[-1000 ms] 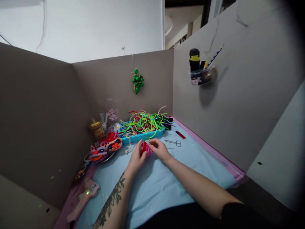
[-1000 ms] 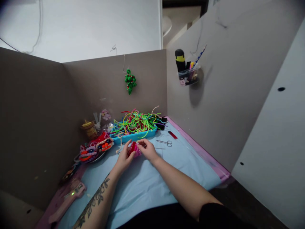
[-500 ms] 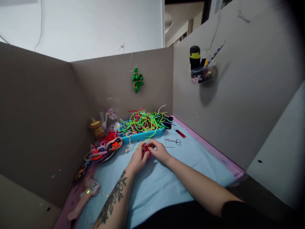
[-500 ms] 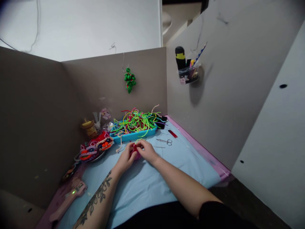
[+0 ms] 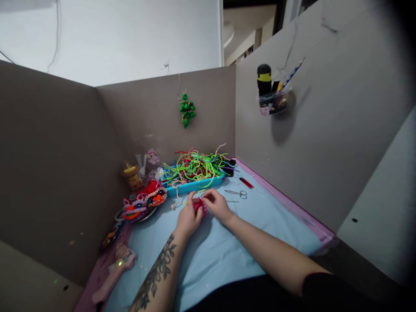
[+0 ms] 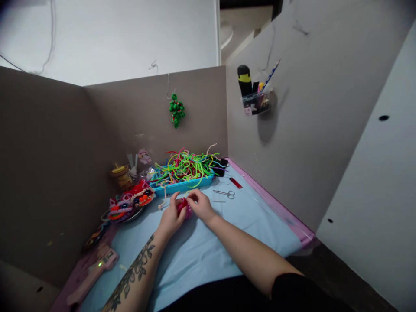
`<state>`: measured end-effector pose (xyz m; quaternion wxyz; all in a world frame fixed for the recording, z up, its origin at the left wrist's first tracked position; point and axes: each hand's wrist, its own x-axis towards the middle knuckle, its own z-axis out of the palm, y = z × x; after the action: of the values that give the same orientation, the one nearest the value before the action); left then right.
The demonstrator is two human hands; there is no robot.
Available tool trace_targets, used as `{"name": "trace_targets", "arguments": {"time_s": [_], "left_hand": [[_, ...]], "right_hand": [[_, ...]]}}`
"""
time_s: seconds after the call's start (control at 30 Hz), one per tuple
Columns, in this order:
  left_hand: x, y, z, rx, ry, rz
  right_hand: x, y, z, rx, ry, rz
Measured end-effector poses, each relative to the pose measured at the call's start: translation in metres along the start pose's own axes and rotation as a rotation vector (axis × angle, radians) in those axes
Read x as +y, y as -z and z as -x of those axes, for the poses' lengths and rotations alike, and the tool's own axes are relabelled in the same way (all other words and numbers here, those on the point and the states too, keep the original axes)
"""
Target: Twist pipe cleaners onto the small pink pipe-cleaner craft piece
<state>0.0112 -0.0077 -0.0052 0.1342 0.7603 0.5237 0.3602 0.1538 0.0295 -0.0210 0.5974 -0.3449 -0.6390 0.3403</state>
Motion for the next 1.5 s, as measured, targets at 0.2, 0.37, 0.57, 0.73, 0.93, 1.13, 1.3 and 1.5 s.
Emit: {"name": "trace_targets", "arguments": {"time_s": [0.2, 0.37, 0.57, 0.73, 0.93, 1.13, 1.3, 1.5], "left_hand": [[0.0, 0.003, 0.001, -0.037, -0.021, -0.073], [-0.006, 0.001, -0.001, 0.038, -0.058, 0.033], [-0.004, 0.001, -0.003, 0.106, -0.066, 0.299], [0.0, 0.0, -0.006, 0.139, 0.095, 0.519], [0.001, -0.001, -0.009, 0.15, 0.191, 0.597], [-0.009, 0.003, -0.017, 0.414, 0.39, 0.901], [-0.024, 0.015, -0.027, 0.51, 0.705, 1.377], [-0.028, 0.019, -0.031, 0.364, 0.859, 1.663]], "right_hand": [[-0.002, 0.001, 0.002, -0.088, 0.022, 0.014], [0.005, 0.002, -0.001, -0.125, -0.022, -0.036], [0.006, 0.005, -0.002, -0.073, 0.013, 0.101], [-0.005, 0.005, 0.001, -0.124, 0.11, 0.149], [-0.01, 0.001, 0.001, -0.145, 0.138, 0.127], [-0.004, 0.001, -0.004, 0.048, 0.057, 0.062], [0.004, 0.004, -0.006, 0.09, -0.031, 0.011], [0.007, -0.006, 0.001, -0.097, -0.05, -0.091]]}}
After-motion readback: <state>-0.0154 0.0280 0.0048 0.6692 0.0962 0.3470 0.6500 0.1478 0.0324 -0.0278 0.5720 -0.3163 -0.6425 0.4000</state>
